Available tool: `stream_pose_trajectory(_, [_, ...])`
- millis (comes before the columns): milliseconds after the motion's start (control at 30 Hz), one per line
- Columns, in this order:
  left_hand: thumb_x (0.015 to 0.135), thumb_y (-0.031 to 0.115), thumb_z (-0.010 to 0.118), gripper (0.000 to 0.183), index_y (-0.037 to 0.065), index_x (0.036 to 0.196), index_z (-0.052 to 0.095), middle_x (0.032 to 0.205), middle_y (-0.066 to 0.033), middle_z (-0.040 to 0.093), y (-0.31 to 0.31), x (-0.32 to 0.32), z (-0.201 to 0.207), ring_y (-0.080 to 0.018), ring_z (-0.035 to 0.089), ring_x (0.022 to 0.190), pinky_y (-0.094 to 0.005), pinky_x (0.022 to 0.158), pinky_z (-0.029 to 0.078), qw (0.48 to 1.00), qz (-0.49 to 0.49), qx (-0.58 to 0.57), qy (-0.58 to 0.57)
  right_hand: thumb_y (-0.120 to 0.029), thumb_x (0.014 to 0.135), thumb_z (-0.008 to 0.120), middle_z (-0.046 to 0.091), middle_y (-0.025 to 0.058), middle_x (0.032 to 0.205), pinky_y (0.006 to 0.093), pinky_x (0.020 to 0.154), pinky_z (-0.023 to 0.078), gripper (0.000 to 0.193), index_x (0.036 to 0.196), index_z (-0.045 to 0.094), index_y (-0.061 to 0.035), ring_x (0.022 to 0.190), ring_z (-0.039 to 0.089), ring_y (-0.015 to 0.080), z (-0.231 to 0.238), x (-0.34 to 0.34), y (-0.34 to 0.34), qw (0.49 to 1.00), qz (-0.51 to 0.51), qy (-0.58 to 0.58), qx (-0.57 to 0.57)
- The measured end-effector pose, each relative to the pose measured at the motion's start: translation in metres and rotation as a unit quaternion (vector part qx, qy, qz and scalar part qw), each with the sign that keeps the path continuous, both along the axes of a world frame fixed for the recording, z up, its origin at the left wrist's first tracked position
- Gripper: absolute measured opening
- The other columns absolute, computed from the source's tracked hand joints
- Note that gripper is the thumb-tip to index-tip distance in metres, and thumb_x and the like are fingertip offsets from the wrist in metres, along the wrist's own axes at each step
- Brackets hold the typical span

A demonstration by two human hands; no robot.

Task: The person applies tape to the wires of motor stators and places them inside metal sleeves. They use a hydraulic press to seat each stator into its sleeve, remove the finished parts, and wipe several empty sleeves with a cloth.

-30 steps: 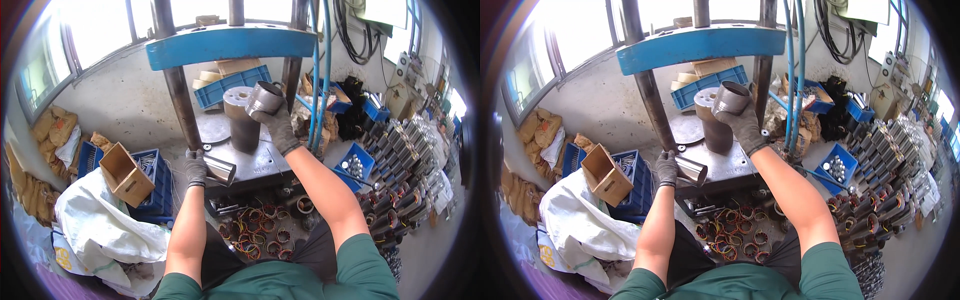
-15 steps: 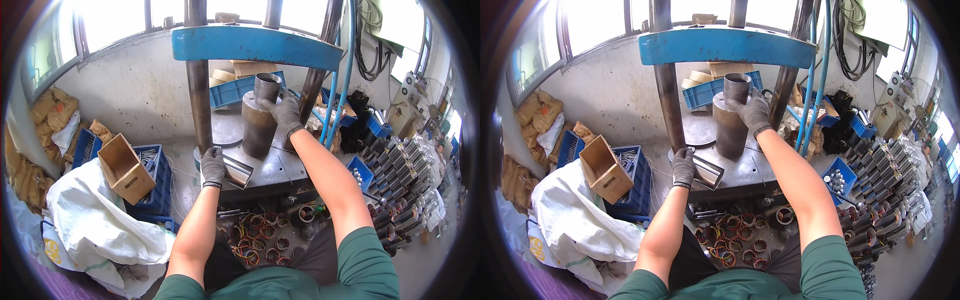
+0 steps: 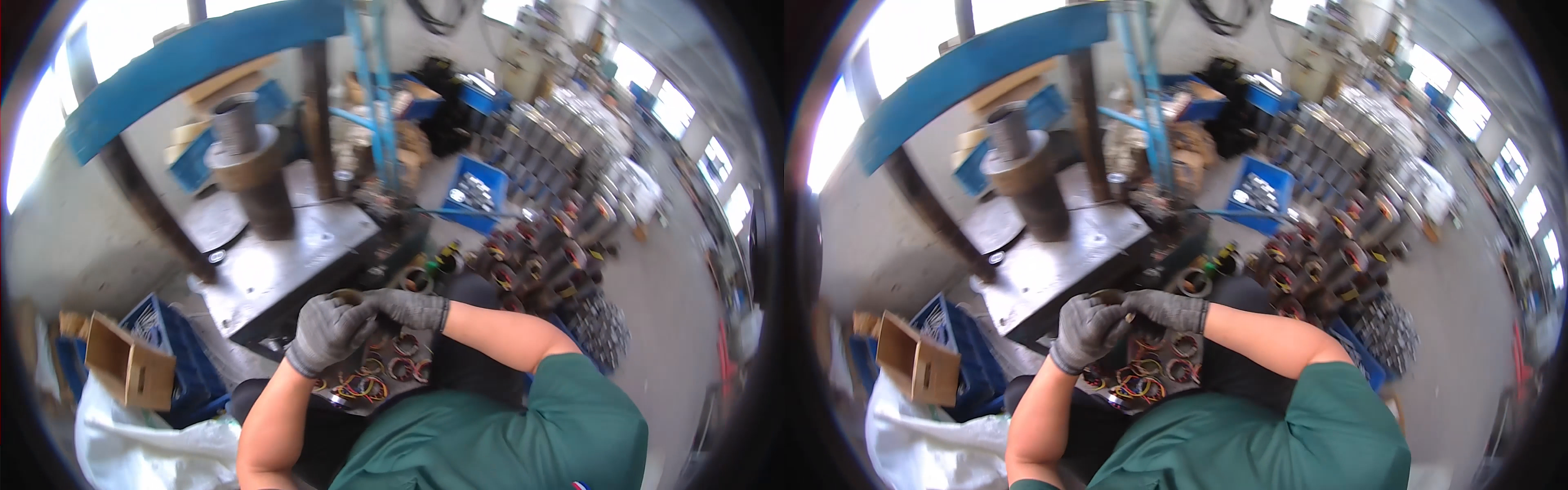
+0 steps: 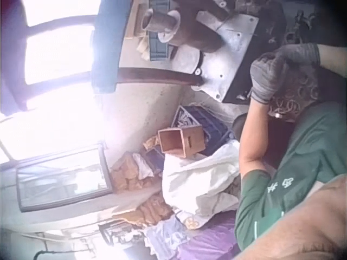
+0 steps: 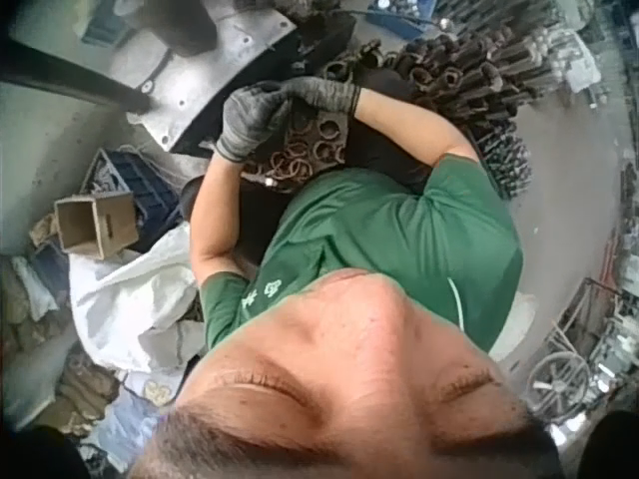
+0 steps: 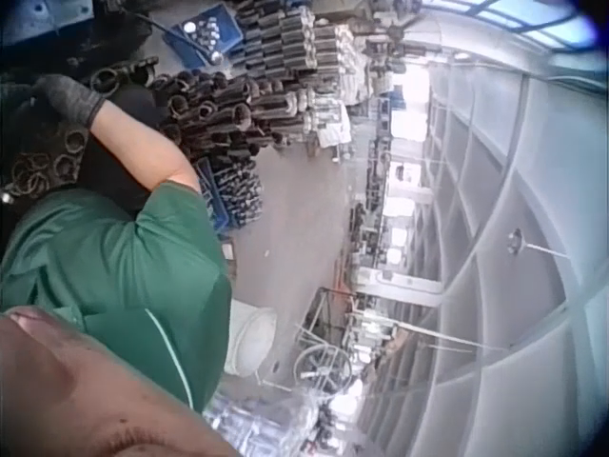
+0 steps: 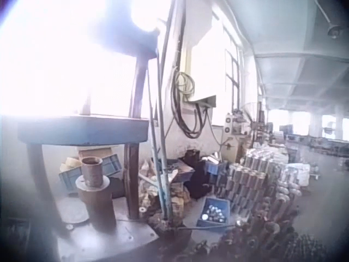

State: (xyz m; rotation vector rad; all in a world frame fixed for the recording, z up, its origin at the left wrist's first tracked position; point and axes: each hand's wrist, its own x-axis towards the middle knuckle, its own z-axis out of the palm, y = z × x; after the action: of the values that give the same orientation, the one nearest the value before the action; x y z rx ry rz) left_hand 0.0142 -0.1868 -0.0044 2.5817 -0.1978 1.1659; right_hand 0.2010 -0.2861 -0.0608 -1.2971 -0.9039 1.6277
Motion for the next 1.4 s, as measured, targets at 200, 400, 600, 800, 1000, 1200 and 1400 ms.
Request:
stream_pose_trajectory(200, [0.072, 0.013, 0.083, 0.04, 0.01, 0.109, 0.07, 0.087, -0.0051, 0.061, -0.042, 0.026, -0.012, -0.0258, 0.063, 0.075, -0.0415, 0.063, 0.055, 0.988, -0.092, 0.103, -0.074, -0.021, 0.095, 0.065, 0.066, 0.0017, 0.087, 0.0275, 0.06, 0.053, 0.032, 0.124, 0.062, -0.0062, 0.069, 0.063, 0.0124, -0.001, -0.006, -0.102, 0.989, -0.137, 0.001, -0.053])
stream_pose_trajectory(400, [0.087, 0.003, 0.073, 0.051, 0.006, 0.137, 0.061, 0.128, -0.0202, 0.063, -0.007, 0.008, -0.048, -0.0367, 0.065, 0.108, -0.0463, 0.098, 0.053, 0.991, 0.124, -0.026, -0.037, -0.031, 0.103, 0.059, 0.073, 0.0068, 0.104, 0.0236, 0.056, 0.055, 0.036, 0.127, 0.061, -0.0044, 0.069, 0.069, 0.0094, 0.05, 0.051, -0.202, 0.918, -0.386, 0.012, 0.092])
stream_pose_trajectory(600, [0.103, 0.011, 0.064, 0.036, 0.003, 0.139, 0.059, 0.13, -0.0102, 0.066, 0.015, 0.0, -0.069, -0.02, 0.063, 0.118, -0.0369, 0.106, 0.049, 0.968, 0.143, -0.205, 0.003, -0.02, 0.09, 0.061, 0.062, 0.0076, 0.071, 0.0315, 0.046, 0.049, 0.023, 0.106, 0.063, -0.0032, 0.05, 0.057, 0.0181, 0.02, 0.119, -0.296, 0.783, -0.618, 0.078, 0.006])
stream_pose_trajectory(800, [0.108, 0.001, 0.051, 0.025, 0.002, 0.129, 0.065, 0.122, -0.0136, 0.071, 0.0, -0.012, -0.063, -0.0227, 0.07, 0.105, -0.0358, 0.097, 0.055, 0.918, 0.141, -0.345, 0.133, -0.013, 0.087, 0.065, 0.061, 0.0041, 0.066, 0.0348, 0.045, 0.046, 0.035, 0.122, 0.063, -0.0131, 0.049, 0.054, 0.0167, -0.113, 0.122, -0.347, 0.752, -0.617, 0.073, -0.219])
stream_pose_trajectory(1000, [0.101, 0.002, 0.055, 0.022, 0.002, 0.12, 0.067, 0.112, -0.0136, 0.07, -0.017, -0.022, -0.081, -0.025, 0.069, 0.101, -0.0367, 0.09, 0.055, 0.945, 0.112, -0.235, 0.197, -0.02, 0.091, 0.065, 0.063, 0.0076, 0.072, 0.0431, 0.054, 0.051, 0.009, 0.094, 0.064, -0.0116, 0.054, 0.055, 0.0226, -0.252, 0.11, -0.347, 0.724, -0.574, 0.22, -0.312])
stream_pose_trajectory(1200, [0.091, -0.001, 0.067, 0.034, 0.005, 0.125, 0.064, 0.112, -0.0195, 0.07, -0.03, -0.014, -0.098, -0.039, 0.068, 0.104, -0.0449, 0.09, 0.056, 0.922, 0.123, -0.14, 0.339, -0.02, 0.102, 0.054, 0.064, 0.0053, 0.076, 0.0451, 0.055, 0.047, 0.013, 0.111, 0.064, -0.0188, 0.056, 0.056, 0.0241, -0.346, 0.119, -0.311, 0.674, -0.623, 0.244, -0.314])
stream_pose_trajectory(1400, [0.09, -0.001, 0.068, 0.03, 0.009, 0.118, 0.069, 0.111, -0.0191, 0.071, -0.034, -0.013, -0.103, -0.0407, 0.068, 0.103, -0.0472, 0.089, 0.056, 0.902, 0.125, -0.171, 0.375, -0.024, 0.107, 0.05, 0.073, 0.0137, 0.099, 0.0533, 0.074, 0.058, 0.023, 0.124, 0.061, -0.0123, 0.086, 0.071, 0.0373, -0.384, 0.13, -0.301, 0.492, -0.725, 0.351, -0.331])
